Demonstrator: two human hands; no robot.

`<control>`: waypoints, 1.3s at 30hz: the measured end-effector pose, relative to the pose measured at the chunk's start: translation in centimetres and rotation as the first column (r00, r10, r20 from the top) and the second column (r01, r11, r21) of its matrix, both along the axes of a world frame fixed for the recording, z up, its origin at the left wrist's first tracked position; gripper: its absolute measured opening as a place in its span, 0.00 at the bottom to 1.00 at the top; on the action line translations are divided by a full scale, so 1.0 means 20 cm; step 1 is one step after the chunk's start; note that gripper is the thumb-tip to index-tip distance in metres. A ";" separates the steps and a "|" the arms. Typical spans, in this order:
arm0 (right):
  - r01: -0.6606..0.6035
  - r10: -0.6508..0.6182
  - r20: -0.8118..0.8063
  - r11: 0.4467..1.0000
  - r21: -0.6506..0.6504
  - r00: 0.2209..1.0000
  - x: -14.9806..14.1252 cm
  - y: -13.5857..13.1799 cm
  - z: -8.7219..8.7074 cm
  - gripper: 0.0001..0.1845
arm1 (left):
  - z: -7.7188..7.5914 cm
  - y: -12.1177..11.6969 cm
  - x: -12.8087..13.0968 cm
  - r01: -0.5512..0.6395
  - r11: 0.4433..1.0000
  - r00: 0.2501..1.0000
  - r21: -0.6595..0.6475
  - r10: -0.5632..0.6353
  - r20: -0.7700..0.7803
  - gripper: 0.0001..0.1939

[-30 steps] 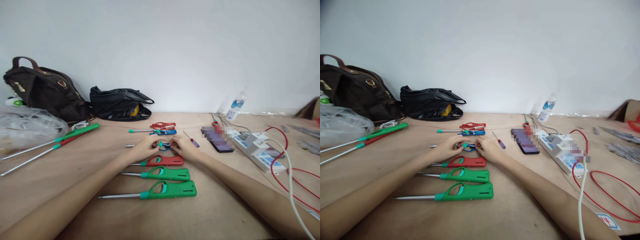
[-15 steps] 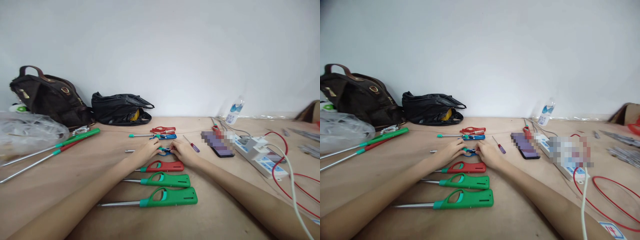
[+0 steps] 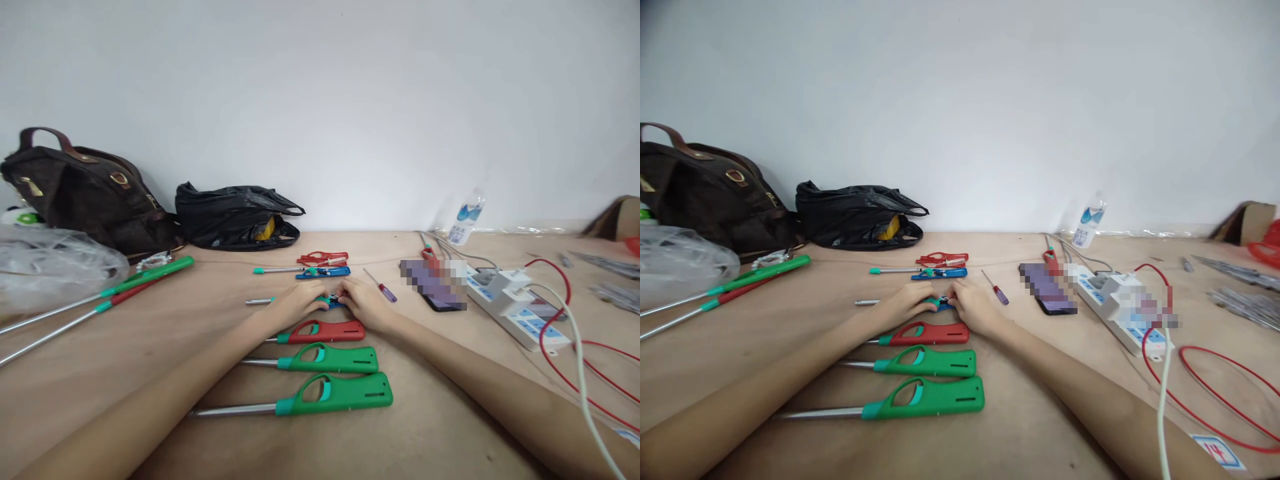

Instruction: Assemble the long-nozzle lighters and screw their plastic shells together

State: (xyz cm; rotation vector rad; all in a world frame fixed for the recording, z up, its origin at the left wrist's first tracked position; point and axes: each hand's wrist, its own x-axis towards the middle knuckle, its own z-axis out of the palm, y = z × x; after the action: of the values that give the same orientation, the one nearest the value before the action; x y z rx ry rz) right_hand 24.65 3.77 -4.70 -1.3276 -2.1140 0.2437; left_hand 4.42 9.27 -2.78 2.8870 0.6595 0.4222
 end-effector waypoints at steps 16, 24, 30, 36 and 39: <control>-0.007 0.008 -0.016 1.000 0.020 1.000 0.01 0.01 -0.01 0.07 | 0.00 -0.02 0.00 -0.018 1.000 0.985 -0.002 0.018 0.172 0.06; -0.009 0.010 -0.033 1.000 0.022 0.999 0.01 0.01 -0.02 0.07 | -0.02 -0.01 0.00 -0.039 0.997 0.995 0.064 0.033 0.094 0.06; 0.010 -0.009 -0.044 0.999 0.034 0.999 0.01 0.01 -0.01 0.08 | -0.01 -0.01 0.00 -0.032 0.995 0.997 0.099 0.024 0.075 0.07; 0.039 -0.037 -0.062 0.999 0.022 0.997 0.00 0.01 -0.02 0.08 | -0.02 -0.01 0.01 -0.050 0.996 0.993 0.069 0.042 0.111 0.09; 0.045 -0.043 -0.063 0.999 0.026 0.997 0.00 0.01 -0.02 0.08 | -0.03 -0.01 0.01 -0.053 0.996 0.993 0.073 0.045 0.113 0.09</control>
State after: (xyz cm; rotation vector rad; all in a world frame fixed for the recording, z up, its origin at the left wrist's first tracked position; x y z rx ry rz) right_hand 24.60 3.91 -5.07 -1.3324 -2.0268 0.2342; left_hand 4.56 9.01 -3.33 2.8967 0.7123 0.6230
